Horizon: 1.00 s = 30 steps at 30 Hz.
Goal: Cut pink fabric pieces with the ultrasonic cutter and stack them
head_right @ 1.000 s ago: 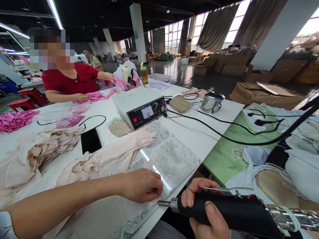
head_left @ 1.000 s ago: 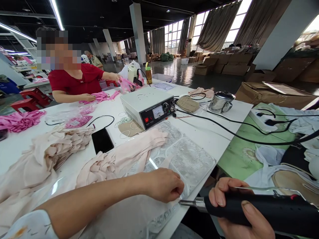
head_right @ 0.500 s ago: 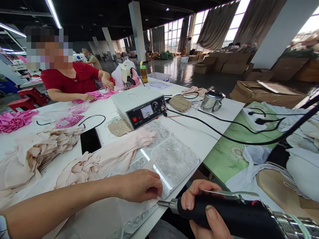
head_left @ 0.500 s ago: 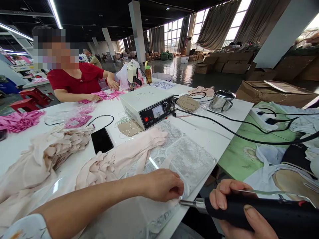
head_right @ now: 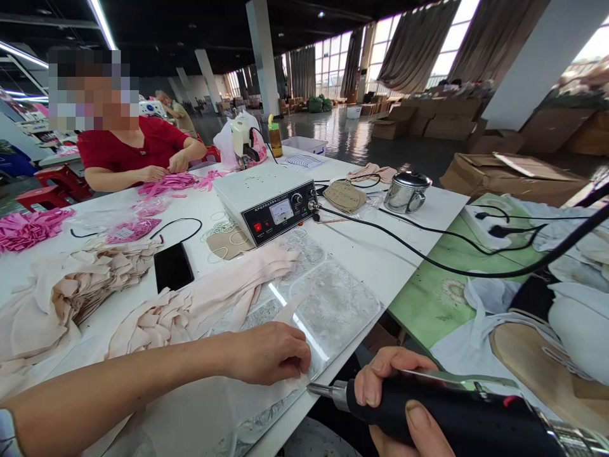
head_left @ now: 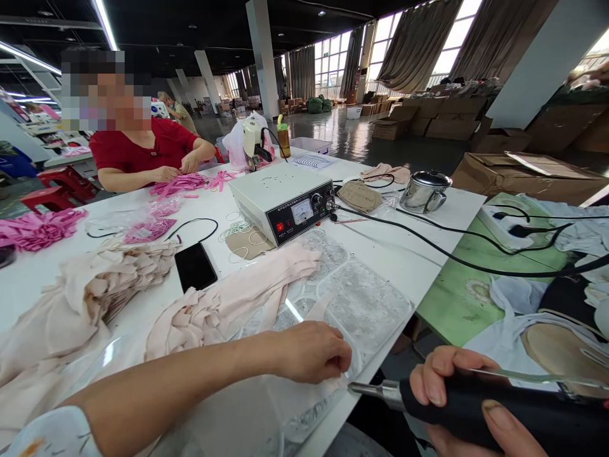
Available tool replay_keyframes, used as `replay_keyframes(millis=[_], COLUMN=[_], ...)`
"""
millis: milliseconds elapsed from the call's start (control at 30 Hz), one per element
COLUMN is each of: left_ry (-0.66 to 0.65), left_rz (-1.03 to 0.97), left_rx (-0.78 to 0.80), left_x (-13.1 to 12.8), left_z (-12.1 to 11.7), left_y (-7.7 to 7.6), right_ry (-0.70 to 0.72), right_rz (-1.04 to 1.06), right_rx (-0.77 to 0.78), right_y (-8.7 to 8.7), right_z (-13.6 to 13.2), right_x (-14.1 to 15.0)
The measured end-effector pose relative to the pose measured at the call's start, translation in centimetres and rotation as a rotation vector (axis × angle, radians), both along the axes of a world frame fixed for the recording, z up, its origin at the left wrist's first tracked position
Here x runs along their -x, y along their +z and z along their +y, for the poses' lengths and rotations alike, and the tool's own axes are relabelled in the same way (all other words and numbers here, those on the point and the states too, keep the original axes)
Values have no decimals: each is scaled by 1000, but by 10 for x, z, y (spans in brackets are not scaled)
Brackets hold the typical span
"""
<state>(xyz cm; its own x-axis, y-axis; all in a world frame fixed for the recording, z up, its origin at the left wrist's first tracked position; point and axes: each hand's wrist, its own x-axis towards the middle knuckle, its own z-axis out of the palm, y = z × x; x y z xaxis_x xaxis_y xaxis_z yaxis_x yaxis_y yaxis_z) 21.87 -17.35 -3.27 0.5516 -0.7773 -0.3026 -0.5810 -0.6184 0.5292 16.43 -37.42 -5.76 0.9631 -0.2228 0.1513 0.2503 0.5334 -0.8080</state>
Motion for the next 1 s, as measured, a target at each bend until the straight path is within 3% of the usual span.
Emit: replay_keyframes(millis=[333, 1000], left_ry=[-9, -24], left_rz=[9, 44], left_rx=[12, 53], left_x=[-1, -5], left_z=[2, 0], left_y=[-6, -1], right_ry=[32, 0], right_rz=[-43, -83], right_rx=[7, -8], right_y=[-2, 2], right_z=[0, 7], right_x=[-1, -6])
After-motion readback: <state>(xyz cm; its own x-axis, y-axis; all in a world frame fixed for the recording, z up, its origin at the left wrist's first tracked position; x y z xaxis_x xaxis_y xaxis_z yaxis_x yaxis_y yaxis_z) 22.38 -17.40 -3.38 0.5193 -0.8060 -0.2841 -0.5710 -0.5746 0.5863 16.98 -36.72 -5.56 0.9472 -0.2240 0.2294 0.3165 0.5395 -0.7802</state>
